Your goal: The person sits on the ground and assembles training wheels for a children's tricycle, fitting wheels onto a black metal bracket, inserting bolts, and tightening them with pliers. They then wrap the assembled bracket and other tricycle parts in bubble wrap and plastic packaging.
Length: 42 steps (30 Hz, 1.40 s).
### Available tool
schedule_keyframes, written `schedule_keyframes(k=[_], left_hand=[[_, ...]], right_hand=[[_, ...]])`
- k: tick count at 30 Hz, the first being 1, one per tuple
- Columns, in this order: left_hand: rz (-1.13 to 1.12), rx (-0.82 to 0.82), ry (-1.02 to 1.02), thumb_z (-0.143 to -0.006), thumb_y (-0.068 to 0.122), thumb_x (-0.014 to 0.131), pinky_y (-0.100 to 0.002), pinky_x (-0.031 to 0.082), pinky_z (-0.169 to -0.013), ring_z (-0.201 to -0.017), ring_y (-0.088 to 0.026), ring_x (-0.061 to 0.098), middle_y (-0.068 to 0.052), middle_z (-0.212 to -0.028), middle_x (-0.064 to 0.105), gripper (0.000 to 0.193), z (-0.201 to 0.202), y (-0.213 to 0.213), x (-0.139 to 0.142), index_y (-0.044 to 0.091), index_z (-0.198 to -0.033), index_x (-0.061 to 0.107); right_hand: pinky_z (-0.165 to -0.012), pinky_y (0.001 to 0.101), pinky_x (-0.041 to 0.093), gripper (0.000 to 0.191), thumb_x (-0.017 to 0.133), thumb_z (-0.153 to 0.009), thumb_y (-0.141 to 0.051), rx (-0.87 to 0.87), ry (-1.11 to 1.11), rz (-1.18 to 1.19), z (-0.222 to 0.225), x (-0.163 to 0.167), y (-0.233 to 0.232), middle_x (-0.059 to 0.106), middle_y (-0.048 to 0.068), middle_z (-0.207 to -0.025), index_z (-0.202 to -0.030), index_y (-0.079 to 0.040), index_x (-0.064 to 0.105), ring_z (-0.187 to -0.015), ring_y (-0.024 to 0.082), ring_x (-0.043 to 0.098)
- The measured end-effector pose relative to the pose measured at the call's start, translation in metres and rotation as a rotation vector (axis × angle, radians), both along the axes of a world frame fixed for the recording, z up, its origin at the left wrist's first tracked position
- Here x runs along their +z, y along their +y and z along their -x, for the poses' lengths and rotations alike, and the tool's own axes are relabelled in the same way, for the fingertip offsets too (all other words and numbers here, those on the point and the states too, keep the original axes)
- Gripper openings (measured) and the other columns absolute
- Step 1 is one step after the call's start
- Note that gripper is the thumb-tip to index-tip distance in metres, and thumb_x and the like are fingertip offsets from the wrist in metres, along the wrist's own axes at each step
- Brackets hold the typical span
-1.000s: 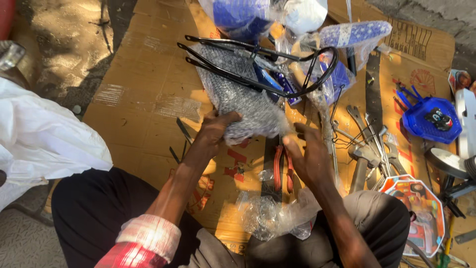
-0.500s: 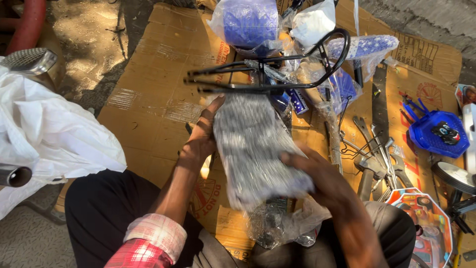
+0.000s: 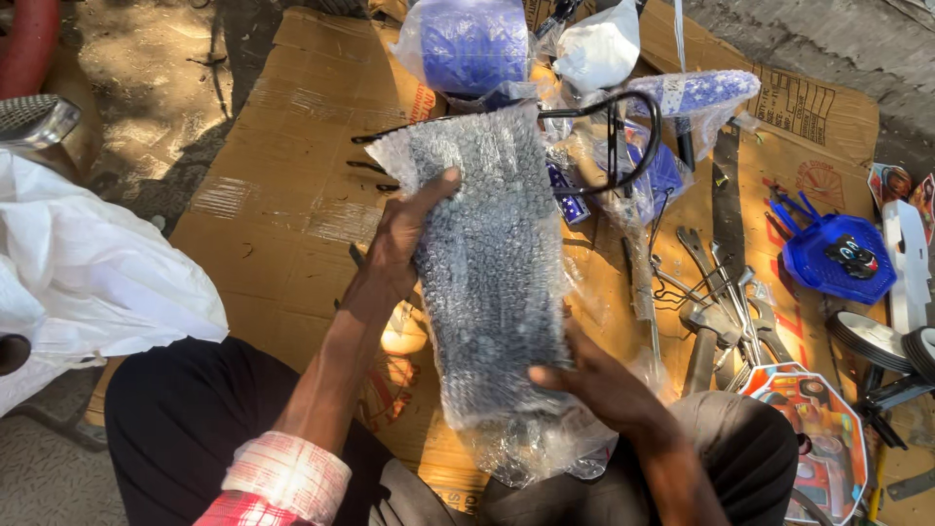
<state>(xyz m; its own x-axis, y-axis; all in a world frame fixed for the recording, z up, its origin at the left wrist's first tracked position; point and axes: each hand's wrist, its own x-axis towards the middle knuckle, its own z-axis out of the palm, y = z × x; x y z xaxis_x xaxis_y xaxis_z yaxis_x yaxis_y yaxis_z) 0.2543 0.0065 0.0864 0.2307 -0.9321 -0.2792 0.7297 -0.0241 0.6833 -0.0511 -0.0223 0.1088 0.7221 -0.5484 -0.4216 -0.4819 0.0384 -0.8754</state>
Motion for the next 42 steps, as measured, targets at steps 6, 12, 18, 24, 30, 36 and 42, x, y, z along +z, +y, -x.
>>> schedule_keyframes(k=[6,12,18,24,30,36,42], left_hand=[[-0.126,0.151,-0.308,-0.067,0.064,0.079,-0.057,0.048,-0.105,-0.129,-0.044,0.060,-0.030,-0.138,0.062,0.106,0.003,-0.003,0.014,-0.008,-0.141,0.054],[-0.233,0.079,-0.482,-0.064,0.081,0.065,-0.056,0.029,-0.115,-0.147,-0.036,0.038,-0.023,-0.155,0.045,0.127,0.015,0.003,0.021,0.002,-0.158,0.032],[0.399,-0.269,-0.332,-0.066,0.099,0.047,-0.045,0.032,-0.129,-0.154,-0.035,0.036,-0.024,-0.163,0.037,0.144,0.007,0.000,-0.019,0.001,-0.162,0.005],[0.707,-0.303,-0.487,-0.086,0.100,0.011,-0.043,0.030,-0.133,-0.157,-0.036,0.039,-0.023,-0.168,0.039,0.123,0.004,0.003,-0.035,0.008,-0.167,0.023],[0.730,-0.080,-0.930,-0.079,0.100,-0.004,-0.044,0.030,-0.130,-0.142,-0.029,0.054,-0.010,-0.151,0.057,0.121,0.008,0.007,-0.028,0.017,-0.151,0.047],[0.433,-0.200,-0.769,-0.080,0.086,0.049,-0.042,0.038,-0.126,-0.133,-0.029,0.062,-0.018,-0.138,0.067,0.109,0.018,0.013,-0.006,-0.002,-0.144,0.042],[0.002,0.000,-0.492,-0.068,0.036,0.087,-0.048,0.059,-0.100,-0.115,-0.034,0.070,-0.025,-0.126,0.070,0.083,0.031,0.007,0.018,-0.001,-0.133,0.052]], right_hand=[[-0.107,0.0392,0.051,0.065,0.070,-0.095,-0.032,-0.270,-0.175,0.606,-0.063,0.025,-0.007,0.048,0.019,-0.151,-0.149,-0.006,0.044,-0.138,0.030,0.053],[-0.101,0.0402,0.053,0.036,0.079,-0.091,-0.022,-0.413,-0.264,1.002,-0.112,0.055,-0.021,0.064,0.017,-0.128,-0.122,-0.004,0.071,-0.121,0.030,0.064],[-0.089,0.0354,0.059,0.021,0.080,-0.087,-0.018,-0.512,-0.248,0.879,-0.121,0.043,-0.038,0.068,0.014,-0.120,-0.101,-0.003,0.075,-0.108,0.025,0.070],[-0.085,0.0337,0.060,0.016,0.075,-0.088,-0.015,-0.456,-0.263,0.779,-0.113,0.042,-0.044,0.067,0.014,-0.120,-0.097,-0.002,0.076,-0.107,0.024,0.069],[-0.087,0.0356,0.059,0.013,0.073,-0.094,-0.013,-0.462,-0.310,0.904,-0.109,0.036,-0.045,0.069,0.012,-0.111,-0.095,0.000,0.071,-0.098,0.022,0.071],[-0.063,0.0332,0.047,0.020,0.072,-0.099,-0.015,-0.675,-0.187,0.974,-0.117,0.033,-0.073,0.064,0.009,-0.084,-0.090,-0.001,0.060,-0.071,0.016,0.057],[-0.063,0.0291,0.048,0.016,0.074,-0.100,-0.017,-0.520,-0.338,0.914,-0.092,0.053,-0.075,0.065,0.003,-0.089,-0.103,-0.003,0.067,-0.074,0.013,0.058]])
